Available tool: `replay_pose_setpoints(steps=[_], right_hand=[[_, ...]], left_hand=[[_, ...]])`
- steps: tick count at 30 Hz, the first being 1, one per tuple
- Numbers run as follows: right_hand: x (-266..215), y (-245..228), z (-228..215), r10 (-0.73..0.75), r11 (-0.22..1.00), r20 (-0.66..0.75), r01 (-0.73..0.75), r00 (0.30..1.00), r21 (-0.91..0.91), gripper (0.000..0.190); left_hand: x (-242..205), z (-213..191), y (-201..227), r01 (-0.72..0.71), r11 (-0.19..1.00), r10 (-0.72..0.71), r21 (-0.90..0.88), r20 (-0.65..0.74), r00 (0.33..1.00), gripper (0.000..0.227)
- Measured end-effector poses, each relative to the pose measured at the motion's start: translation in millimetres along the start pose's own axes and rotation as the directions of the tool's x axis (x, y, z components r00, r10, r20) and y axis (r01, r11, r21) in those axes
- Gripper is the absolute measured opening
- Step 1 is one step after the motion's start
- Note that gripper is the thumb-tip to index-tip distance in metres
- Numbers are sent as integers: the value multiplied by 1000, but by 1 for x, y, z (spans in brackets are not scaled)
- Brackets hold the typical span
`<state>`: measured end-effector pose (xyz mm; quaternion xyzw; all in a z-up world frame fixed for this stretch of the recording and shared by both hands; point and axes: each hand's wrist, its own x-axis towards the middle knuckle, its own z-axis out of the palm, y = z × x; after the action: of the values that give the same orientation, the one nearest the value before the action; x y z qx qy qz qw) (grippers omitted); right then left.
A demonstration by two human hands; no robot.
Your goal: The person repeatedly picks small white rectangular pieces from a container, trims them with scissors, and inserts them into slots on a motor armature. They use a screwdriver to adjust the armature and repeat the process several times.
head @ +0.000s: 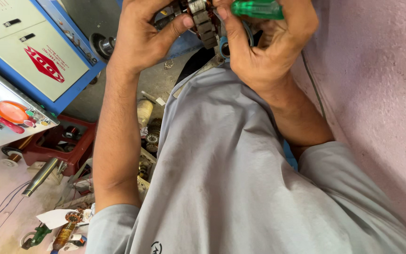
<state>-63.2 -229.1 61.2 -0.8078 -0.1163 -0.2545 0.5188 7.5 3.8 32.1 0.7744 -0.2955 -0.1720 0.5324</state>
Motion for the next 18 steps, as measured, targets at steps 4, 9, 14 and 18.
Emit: replay_pose_setpoints(steps=[4,9,14,18], right_hand=[[-7,3,-6,241,959,59,-247,969,138,74],[-13,7,-6,290,923,-7,-278,957,265,85],[-11,3,-6,226,963,-50,-215,973,164,90],[-3,0,-5,180,976,33,-182,983,115,75]], left_hand=[[0,0,3,-17,999,17,30,0,1000,30],[4,-2,9,3,1000,-3,29,8,1000,38],[4,-3,14,29,998,-31,57,30,999,45],[4,-4,14,-111,987,110,113,19,994,44]])
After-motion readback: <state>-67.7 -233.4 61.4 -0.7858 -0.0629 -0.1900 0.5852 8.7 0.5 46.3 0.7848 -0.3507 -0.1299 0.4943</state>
